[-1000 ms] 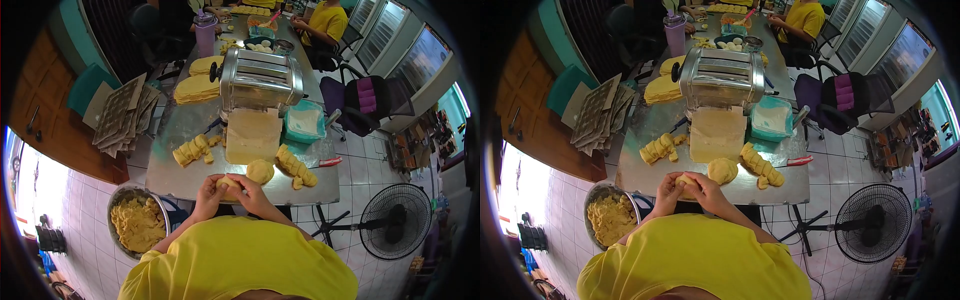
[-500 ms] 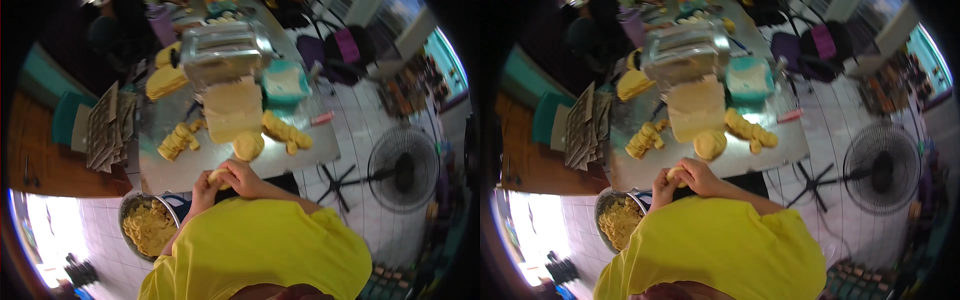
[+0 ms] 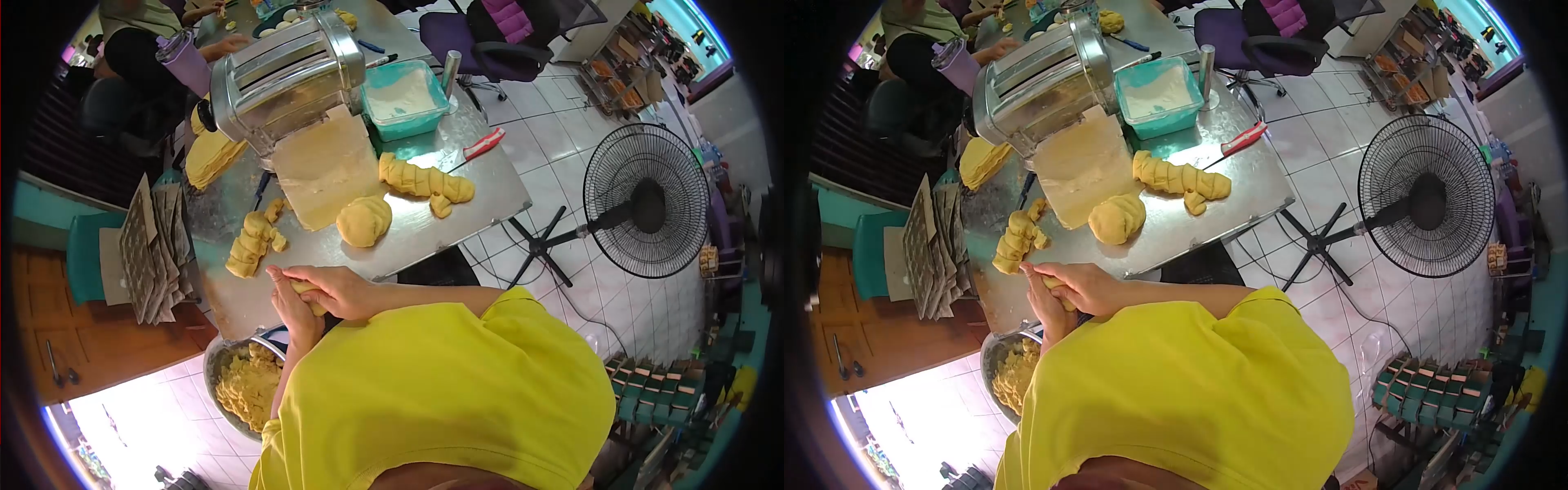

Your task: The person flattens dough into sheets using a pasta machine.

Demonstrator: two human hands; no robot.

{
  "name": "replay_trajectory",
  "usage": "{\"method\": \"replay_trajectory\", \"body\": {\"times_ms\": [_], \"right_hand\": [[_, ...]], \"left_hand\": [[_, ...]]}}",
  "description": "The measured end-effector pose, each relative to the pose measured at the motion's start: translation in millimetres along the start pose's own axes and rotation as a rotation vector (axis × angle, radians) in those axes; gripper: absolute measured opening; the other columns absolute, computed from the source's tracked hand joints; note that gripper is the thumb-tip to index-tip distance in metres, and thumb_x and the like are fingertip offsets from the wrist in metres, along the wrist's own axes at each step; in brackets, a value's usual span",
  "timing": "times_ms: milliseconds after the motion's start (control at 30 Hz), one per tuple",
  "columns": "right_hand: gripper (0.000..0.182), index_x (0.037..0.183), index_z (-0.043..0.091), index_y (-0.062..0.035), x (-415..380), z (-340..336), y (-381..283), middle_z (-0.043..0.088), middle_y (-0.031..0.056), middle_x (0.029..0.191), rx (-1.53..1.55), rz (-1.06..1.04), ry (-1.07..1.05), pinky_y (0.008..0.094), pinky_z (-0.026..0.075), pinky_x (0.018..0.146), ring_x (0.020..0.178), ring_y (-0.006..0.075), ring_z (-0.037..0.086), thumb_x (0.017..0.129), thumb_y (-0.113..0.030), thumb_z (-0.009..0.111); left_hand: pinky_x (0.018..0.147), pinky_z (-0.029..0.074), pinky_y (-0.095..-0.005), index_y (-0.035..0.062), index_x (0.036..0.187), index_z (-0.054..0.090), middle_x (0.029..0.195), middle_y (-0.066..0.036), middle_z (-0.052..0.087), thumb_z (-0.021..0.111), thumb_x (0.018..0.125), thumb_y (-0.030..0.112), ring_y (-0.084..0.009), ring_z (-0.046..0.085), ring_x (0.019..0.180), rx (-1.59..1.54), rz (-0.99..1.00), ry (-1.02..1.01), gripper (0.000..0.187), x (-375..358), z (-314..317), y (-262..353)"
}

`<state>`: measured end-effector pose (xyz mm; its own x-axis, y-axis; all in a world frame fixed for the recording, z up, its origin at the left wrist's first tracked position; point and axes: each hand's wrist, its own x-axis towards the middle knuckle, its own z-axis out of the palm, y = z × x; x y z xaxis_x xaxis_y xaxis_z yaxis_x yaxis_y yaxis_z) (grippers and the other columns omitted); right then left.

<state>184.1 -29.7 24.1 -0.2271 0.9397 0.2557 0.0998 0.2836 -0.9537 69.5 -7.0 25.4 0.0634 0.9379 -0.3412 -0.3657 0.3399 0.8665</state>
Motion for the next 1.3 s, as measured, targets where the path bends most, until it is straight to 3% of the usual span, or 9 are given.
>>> {"method": "replay_trajectory", "body": {"times_ms": [200, 367, 467, 733, 867, 1000, 1100, 1200, 1300], "right_hand": [[0.041, 0.123, 0.048, -0.0040, 3.6, -1.5, -2.7, 0.059, 0.0149, 0.109, 0.140, -0.116, 0.072, 0.0296, 0.048, 0.078, 0.096, 0.0248, 0.060, 0.083, -0.001, 0.056], [0.015, 0.099, 0.057, -0.0004, -4.3, -0.2, 19.6, 0.062, 0.0151, 0.090, -0.056, -0.057, 0.099, 0.0341, 0.047, 0.067, 0.078, 0.0266, 0.061, 0.084, -0.006, 0.057], [0.014, 0.094, 0.056, 0.0007, -3.6, -2.0, 18.2, 0.061, 0.0142, 0.085, 0.082, 0.170, 0.114, 0.0321, 0.046, 0.065, 0.075, 0.0218, 0.060, 0.086, -0.010, 0.058], [0.020, 0.089, 0.053, 0.0026, -1.3, 2.1, 13.3, 0.059, 0.0129, 0.074, 0.215, 0.084, 0.176, 0.0285, 0.045, 0.060, 0.067, 0.0183, 0.058, 0.086, -0.016, 0.059], [0.017, 0.088, 0.053, 0.0017, -0.8, -9.2, 16.8, 0.059, 0.0147, 0.073, -0.039, 0.128, 0.055, 0.0291, 0.044, 0.058, 0.064, 0.0202, 0.057, 0.087, -0.015, 0.058], [0.020, 0.085, 0.054, 0.0022, 19.1, -13.6, 17.4, 0.058, 0.0162, 0.068, -0.157, 0.195, 0.103, 0.0310, 0.044, 0.057, 0.061, 0.0246, 0.058, 0.088, -0.017, 0.055], [0.024, 0.087, 0.055, 0.0031, 42.2, -15.1, 23.4, 0.059, 0.0179, 0.070, -0.242, 0.226, -0.078, 0.0354, 0.045, 0.059, 0.063, 0.0287, 0.058, 0.086, -0.020, 0.057], [0.032, 0.104, 0.055, -0.0001, 77.2, -12.8, 39.7, 0.056, 0.0193, 0.106, -0.781, 0.058, -0.377, 0.0426, 0.044, 0.081, 0.099, 0.0353, 0.053, 0.083, -0.025, 0.058], [0.049, 0.113, 0.050, -0.0008, 124.3, -15.0, 43.9, 0.049, 0.0194, 0.119, -0.815, -0.080, -0.298, 0.0425, 0.041, 0.088, 0.111, 0.0390, 0.045, 0.078, -0.031, 0.064]], "left_hand": [[0.059, 0.038, -0.0251, 0.0070, 0.072, 0.045, 0.068, -0.001, 0.045, 0.034, 0.096, 0.045, -0.0110, 0.043, 0.061, 0.103, 0.149, 0.258, 0.046, 6.4, 4.4, -5.6], [0.059, 0.033, -0.0235, 0.0071, 0.068, 0.045, 0.065, -0.001, 0.042, 0.033, 0.096, 0.046, -0.0111, 0.039, 0.062, 0.216, 0.165, 0.189, 0.050, 10.5, -3.5, -12.6], [0.060, 0.034, -0.0236, 0.0071, 0.066, 0.046, 0.066, -0.001, 0.043, 0.034, 0.095, 0.048, -0.0103, 0.039, 0.064, 0.069, 0.151, 0.209, 0.052, 11.9, 2.3, -15.4], [0.047, 0.031, -0.0225, 0.0056, 0.063, 0.046, 0.058, 0.002, 0.043, 0.041, 0.094, 0.044, -0.0066, 0.037, 0.052, 0.126, 0.114, 0.116, 0.050, 15.2, -5.3, -17.2], [0.050, 0.032, -0.0222, 0.0047, 0.067, 0.047, 0.062, 0.001, 0.044, 0.039, 0.097, 0.038, -0.0075, 0.038, 0.056, 0.174, 0.123, 0.044, 0.045, 15.1, -10.1, -21.3], [0.073, 0.039, -0.0317, 0.0020, 0.093, 0.049, 0.086, -0.009, 0.051, 0.043, 0.095, 0.027, -0.0201, 0.048, 0.080, 0.616, 0.639, 0.139, 0.026, 34.1, -33.5, -12.7], [0.082, 0.038, -0.0434, 0.0075, 0.112, 0.051, 0.103, -0.014, 0.053, 0.052, 0.087, 0.028, -0.0309, 0.050, 0.098, 1.207, 1.125, 0.326, 0.032, 60.9, -53.3, 25.3], [0.081, 0.039, -0.0471, 0.0171, 0.117, 0.052, 0.108, -0.010, 0.054, 0.053, 0.085, 0.031, -0.0317, 0.053, 0.099, 1.600, 1.212, 0.355, 0.035, 83.6, -57.7, 43.3], [0.079, 0.040, -0.0470, 0.0228, 0.115, 0.053, 0.106, -0.008, 0.056, 0.053, 0.084, 0.034, -0.0320, 0.056, 0.095, 1.682, 0.844, 0.070, 0.033, 108.2, -67.8, 39.0]]}}
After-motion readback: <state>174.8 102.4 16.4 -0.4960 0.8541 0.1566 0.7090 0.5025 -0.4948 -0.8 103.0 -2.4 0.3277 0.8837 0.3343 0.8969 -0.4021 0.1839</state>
